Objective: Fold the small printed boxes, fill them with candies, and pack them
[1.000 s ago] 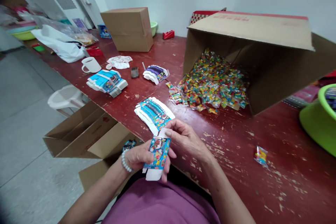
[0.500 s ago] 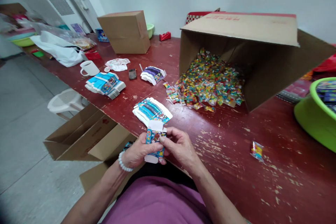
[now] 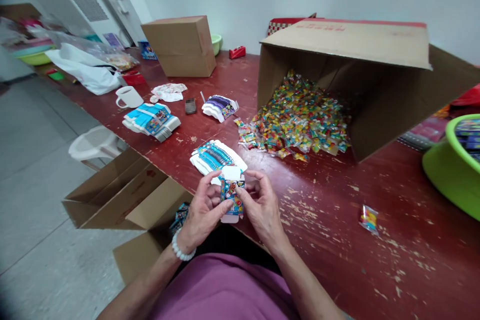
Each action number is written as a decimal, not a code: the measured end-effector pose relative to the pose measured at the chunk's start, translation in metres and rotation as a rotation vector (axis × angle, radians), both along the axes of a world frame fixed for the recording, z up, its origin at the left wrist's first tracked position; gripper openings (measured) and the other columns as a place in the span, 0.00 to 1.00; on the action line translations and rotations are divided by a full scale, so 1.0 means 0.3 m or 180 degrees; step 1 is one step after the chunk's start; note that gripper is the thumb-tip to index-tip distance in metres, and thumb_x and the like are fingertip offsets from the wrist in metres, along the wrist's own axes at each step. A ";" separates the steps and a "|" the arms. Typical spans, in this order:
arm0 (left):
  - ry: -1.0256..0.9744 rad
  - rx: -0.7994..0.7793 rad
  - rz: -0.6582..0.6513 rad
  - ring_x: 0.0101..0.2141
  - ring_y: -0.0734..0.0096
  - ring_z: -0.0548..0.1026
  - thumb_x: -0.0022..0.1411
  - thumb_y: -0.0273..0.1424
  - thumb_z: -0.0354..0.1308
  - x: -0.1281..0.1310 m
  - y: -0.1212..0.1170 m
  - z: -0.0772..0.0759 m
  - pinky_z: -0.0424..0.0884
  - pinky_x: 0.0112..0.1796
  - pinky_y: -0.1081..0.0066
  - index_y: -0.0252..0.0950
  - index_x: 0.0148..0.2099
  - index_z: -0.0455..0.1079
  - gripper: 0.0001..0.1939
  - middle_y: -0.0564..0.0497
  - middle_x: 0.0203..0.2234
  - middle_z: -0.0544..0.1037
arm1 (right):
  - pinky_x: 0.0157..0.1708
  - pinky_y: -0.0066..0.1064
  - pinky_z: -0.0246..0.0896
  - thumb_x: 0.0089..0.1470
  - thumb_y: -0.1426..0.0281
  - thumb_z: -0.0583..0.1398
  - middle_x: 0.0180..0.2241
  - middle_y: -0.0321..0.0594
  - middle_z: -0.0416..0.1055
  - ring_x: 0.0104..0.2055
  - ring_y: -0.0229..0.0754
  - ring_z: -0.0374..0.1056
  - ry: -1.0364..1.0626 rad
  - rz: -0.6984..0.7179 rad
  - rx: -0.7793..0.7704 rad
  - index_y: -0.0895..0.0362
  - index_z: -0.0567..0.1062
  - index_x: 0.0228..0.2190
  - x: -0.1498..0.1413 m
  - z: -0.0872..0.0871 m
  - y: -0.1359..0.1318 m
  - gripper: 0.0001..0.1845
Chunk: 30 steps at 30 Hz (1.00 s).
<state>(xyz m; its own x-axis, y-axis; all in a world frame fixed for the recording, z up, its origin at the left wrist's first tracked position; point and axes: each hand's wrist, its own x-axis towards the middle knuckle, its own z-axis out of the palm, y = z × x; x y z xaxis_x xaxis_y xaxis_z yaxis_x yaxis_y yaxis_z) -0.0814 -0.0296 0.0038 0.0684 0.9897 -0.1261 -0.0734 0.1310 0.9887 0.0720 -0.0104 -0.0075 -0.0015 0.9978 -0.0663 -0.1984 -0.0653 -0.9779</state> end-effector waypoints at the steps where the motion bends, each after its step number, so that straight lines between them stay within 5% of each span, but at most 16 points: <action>1: 0.0018 0.0018 -0.0047 0.31 0.74 0.75 0.57 0.33 0.65 0.000 -0.002 0.001 0.74 0.33 0.73 0.43 0.64 0.57 0.34 0.50 0.40 0.76 | 0.34 0.30 0.66 0.52 0.61 0.67 0.33 0.35 0.74 0.33 0.40 0.70 0.0035 0.0065 0.0048 0.50 0.70 0.47 -0.003 -0.004 -0.004 0.22; 6: -0.0397 -0.0200 -0.0231 0.35 0.71 0.75 0.57 0.34 0.66 -0.008 0.007 0.017 0.73 0.38 0.72 0.38 0.54 0.68 0.23 0.49 0.38 0.77 | 0.35 0.31 0.64 0.54 0.58 0.65 0.32 0.37 0.74 0.32 0.40 0.68 -0.0055 0.0188 -0.0016 0.54 0.76 0.36 0.017 -0.005 -0.004 0.13; 10: -0.0442 -0.0349 -0.0240 0.32 0.72 0.74 0.57 0.36 0.66 -0.009 0.017 0.019 0.71 0.36 0.73 0.36 0.47 0.72 0.17 0.51 0.33 0.77 | 0.34 0.30 0.62 0.51 0.58 0.68 0.28 0.37 0.74 0.30 0.39 0.66 -0.0210 0.0423 -0.0160 0.57 0.77 0.27 0.055 0.017 0.026 0.15; 13: -0.0310 -0.0321 -0.0264 0.32 0.72 0.74 0.59 0.37 0.64 -0.005 0.018 0.014 0.70 0.35 0.74 0.35 0.45 0.73 0.15 0.50 0.33 0.77 | 0.32 0.29 0.63 0.45 0.59 0.72 0.28 0.35 0.74 0.30 0.38 0.67 0.0105 0.0541 -0.0265 0.56 0.78 0.33 0.069 0.032 0.046 0.17; 16: -0.0471 -0.0203 -0.0181 0.33 0.73 0.74 0.57 0.35 0.66 -0.001 0.016 0.016 0.70 0.36 0.74 0.38 0.52 0.69 0.21 0.52 0.33 0.77 | 0.32 0.29 0.64 0.46 0.61 0.71 0.29 0.35 0.75 0.30 0.38 0.68 0.0099 0.0759 -0.0145 0.55 0.78 0.37 0.074 0.034 0.050 0.18; 19: -0.0979 -0.0352 -0.0110 0.30 0.75 0.74 0.55 0.32 0.69 -0.002 0.016 0.021 0.71 0.35 0.74 0.44 0.61 0.57 0.35 0.57 0.31 0.75 | 0.33 0.30 0.64 0.51 0.60 0.68 0.29 0.37 0.76 0.31 0.39 0.69 -0.0215 0.0784 0.0103 0.56 0.78 0.30 0.071 0.021 0.040 0.12; 22: -0.1413 -0.0914 -0.0398 0.30 0.72 0.77 0.59 0.39 0.64 -0.005 0.017 0.015 0.74 0.33 0.72 0.42 0.61 0.56 0.31 0.53 0.35 0.76 | 0.31 0.30 0.64 0.54 0.61 0.66 0.29 0.37 0.75 0.29 0.39 0.69 -0.0385 0.0588 0.0334 0.55 0.77 0.30 0.063 0.012 0.024 0.10; 25: -0.1531 -0.1417 -0.0816 0.21 0.68 0.76 0.64 0.52 0.51 0.000 0.017 -0.007 0.72 0.22 0.70 0.37 0.61 0.58 0.31 0.48 0.30 0.78 | 0.28 0.30 0.64 0.58 0.60 0.63 0.29 0.37 0.75 0.24 0.37 0.68 -0.0614 0.0888 0.0401 0.54 0.77 0.33 0.060 0.024 0.010 0.10; 30: -0.1274 -0.1302 -0.0765 0.17 0.70 0.74 0.65 0.55 0.45 0.023 0.021 -0.025 0.68 0.17 0.74 0.35 0.63 0.59 0.35 0.48 0.24 0.77 | 0.30 0.33 0.66 0.59 0.57 0.61 0.24 0.37 0.75 0.24 0.39 0.69 -0.0545 0.1200 0.0168 0.55 0.75 0.30 0.066 0.067 0.011 0.14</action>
